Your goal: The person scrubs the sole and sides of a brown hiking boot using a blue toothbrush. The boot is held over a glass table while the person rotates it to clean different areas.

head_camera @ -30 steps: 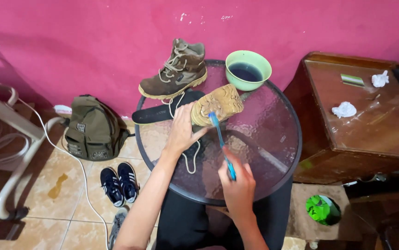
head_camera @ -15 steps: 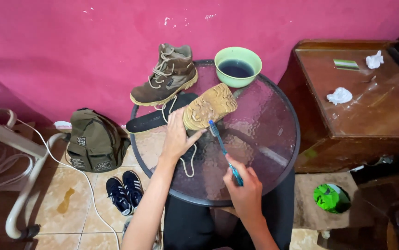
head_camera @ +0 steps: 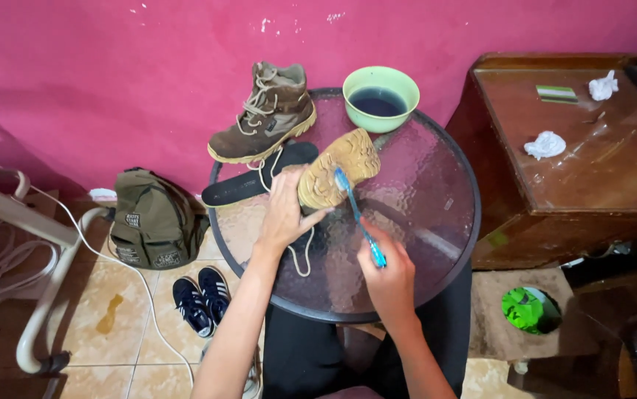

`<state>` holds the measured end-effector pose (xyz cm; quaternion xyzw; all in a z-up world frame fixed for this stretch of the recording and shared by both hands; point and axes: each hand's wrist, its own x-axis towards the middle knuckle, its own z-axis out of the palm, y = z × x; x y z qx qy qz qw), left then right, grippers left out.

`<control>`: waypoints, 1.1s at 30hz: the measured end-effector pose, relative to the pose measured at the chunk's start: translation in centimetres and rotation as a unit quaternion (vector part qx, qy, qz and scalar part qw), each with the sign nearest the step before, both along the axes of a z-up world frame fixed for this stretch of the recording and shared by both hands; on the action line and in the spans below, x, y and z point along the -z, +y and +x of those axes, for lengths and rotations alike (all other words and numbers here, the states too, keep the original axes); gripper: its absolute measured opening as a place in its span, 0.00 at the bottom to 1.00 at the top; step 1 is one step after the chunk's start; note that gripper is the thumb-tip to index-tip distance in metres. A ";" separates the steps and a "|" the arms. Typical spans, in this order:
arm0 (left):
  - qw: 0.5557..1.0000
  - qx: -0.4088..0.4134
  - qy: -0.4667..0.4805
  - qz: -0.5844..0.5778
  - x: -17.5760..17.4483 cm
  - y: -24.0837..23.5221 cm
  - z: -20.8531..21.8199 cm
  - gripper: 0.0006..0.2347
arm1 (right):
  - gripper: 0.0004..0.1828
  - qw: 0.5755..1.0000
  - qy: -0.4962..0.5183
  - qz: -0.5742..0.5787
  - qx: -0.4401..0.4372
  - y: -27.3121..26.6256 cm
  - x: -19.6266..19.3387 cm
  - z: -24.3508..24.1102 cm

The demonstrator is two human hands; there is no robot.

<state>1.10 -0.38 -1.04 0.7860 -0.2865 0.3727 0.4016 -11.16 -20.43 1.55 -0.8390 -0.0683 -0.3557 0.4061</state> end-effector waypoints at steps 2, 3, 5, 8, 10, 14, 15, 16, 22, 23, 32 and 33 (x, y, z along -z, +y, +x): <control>1.000 -0.007 -0.001 -0.003 -0.2 0.2 0.2 0.36 | 0.17 0.999 0.010 0.025 -0.022 0.4 -2.5 -0.1; 1.000 -0.013 0.000 -0.004 -0.1 0.3 0.1 0.35 | 0.16 0.998 0.023 0.051 -0.044 0.6 -3.6 -0.2; 1.000 -0.014 -0.006 -0.005 -0.2 0.5 0.6 0.35 | 0.15 0.999 0.037 0.019 -0.020 0.5 -0.9 -1.3; 1.000 -0.009 -0.010 -0.002 0.4 0.1 0.3 0.36 | 0.16 0.997 0.072 0.033 -0.014 -0.2 -0.2 -1.1; 1.000 -0.004 -0.021 0.004 0.3 0.2 0.2 0.37 | 0.18 0.993 0.079 0.079 -0.035 0.0 -0.8 -0.2; 1.000 -0.005 -0.012 -0.005 -0.1 0.4 0.5 0.36 | 0.19 0.996 0.056 0.064 -0.036 1.9 -1.6 -1.0; 1.000 -0.008 -0.009 -0.003 0.1 0.5 0.3 0.36 | 0.17 0.998 0.054 0.031 -0.024 2.6 -1.5 -2.0; 1.000 -0.008 -0.005 -0.003 0.2 0.4 0.2 0.36 | 0.17 0.998 0.058 0.030 -0.024 2.2 -1.3 -1.6; 1.000 -0.005 -0.020 0.011 -0.7 0.2 -0.2 0.36 | 0.20 0.989 0.121 0.082 -0.018 0.7 -2.4 1.0; 1.000 -0.006 -0.017 0.004 -0.7 0.2 0.0 0.36 | 0.19 0.988 0.119 0.092 -0.025 0.9 -2.1 0.5; 1.000 0.001 -0.015 -0.003 -0.8 0.2 -0.4 0.36 | 0.14 0.995 0.064 0.063 -0.049 0.6 -3.3 0.9; 1.000 -0.002 -0.014 -0.004 -1.0 0.3 -0.5 0.36 | 0.16 0.994 0.073 0.066 -0.052 0.5 -3.5 1.2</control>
